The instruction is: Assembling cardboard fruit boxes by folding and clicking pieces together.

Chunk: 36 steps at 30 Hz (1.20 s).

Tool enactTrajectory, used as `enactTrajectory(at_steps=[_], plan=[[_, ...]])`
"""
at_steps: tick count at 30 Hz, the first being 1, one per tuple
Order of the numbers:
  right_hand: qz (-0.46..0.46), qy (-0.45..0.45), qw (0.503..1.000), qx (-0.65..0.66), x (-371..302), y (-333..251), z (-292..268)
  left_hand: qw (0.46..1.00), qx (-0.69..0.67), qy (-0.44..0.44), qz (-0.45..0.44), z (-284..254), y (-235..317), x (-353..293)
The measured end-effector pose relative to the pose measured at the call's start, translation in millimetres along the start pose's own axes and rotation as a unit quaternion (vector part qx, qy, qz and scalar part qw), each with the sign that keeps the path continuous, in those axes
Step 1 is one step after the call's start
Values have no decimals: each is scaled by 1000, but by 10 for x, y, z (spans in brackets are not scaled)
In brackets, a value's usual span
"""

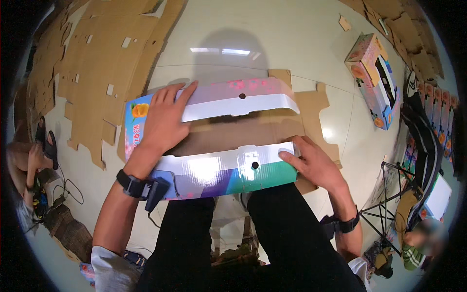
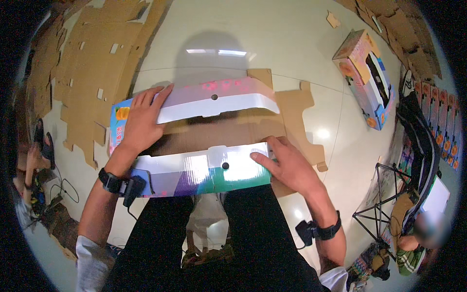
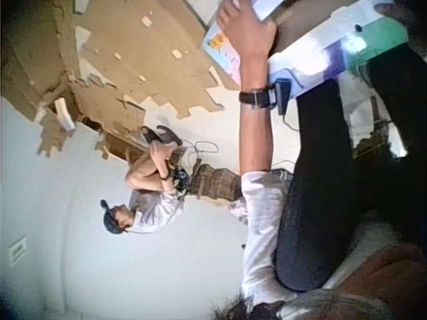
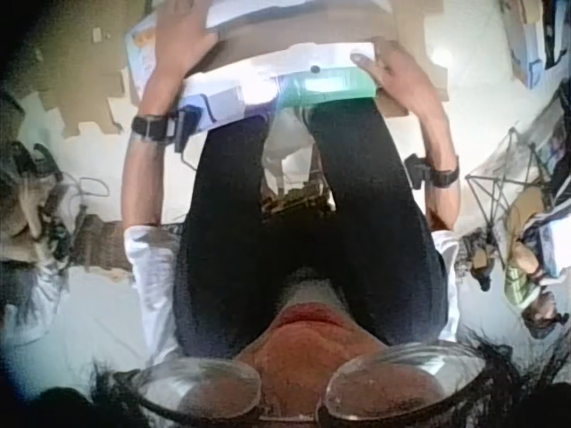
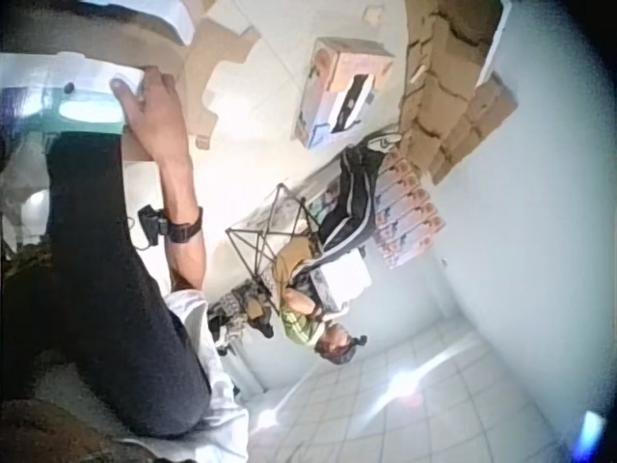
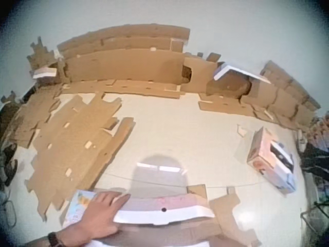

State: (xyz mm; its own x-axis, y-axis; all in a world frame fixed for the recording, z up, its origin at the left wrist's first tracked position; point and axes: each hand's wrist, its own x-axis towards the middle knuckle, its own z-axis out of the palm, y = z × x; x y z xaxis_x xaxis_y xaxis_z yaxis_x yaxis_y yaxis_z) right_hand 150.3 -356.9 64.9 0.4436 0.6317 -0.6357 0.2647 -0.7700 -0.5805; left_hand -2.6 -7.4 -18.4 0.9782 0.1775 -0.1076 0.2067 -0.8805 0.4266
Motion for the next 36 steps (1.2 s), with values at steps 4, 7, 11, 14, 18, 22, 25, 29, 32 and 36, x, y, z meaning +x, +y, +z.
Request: enactTrajectory(at_steps=[4,7,11,14,18,22,25,29,32,36], plan=[[55,-104,986,122,-86,-232,15,1000,22,0,14,30,-16,-15],[-54,-88,884,456,12,-234,23,999,-4,-44,5,-9,-10,-33],[7,-28,901,434,293,173,-215,998,41,-14,-41,-5,35,-19],[42,143,948,280,658,352,-333,995,70,-7,-72,15,70,10],[11,210,944,253,1023,96,-203,996,51,-4,-70,-10,84,20],[113,-92,846,513,867,-237,-94,996,76,-24,-25,-52,83,-73],[87,-103,828,544,663,-286,-92,998,50,15,-42,-27,73,-109],[26,183,892,413,61,120,-174,998,50,21,-37,34,37,-47],[51,361,927,85,-797,803,-121,999,49,10,-13,55,16,9],[344,107,933,19,-1724,1660,758,997,64,24,20,53,15,9]])
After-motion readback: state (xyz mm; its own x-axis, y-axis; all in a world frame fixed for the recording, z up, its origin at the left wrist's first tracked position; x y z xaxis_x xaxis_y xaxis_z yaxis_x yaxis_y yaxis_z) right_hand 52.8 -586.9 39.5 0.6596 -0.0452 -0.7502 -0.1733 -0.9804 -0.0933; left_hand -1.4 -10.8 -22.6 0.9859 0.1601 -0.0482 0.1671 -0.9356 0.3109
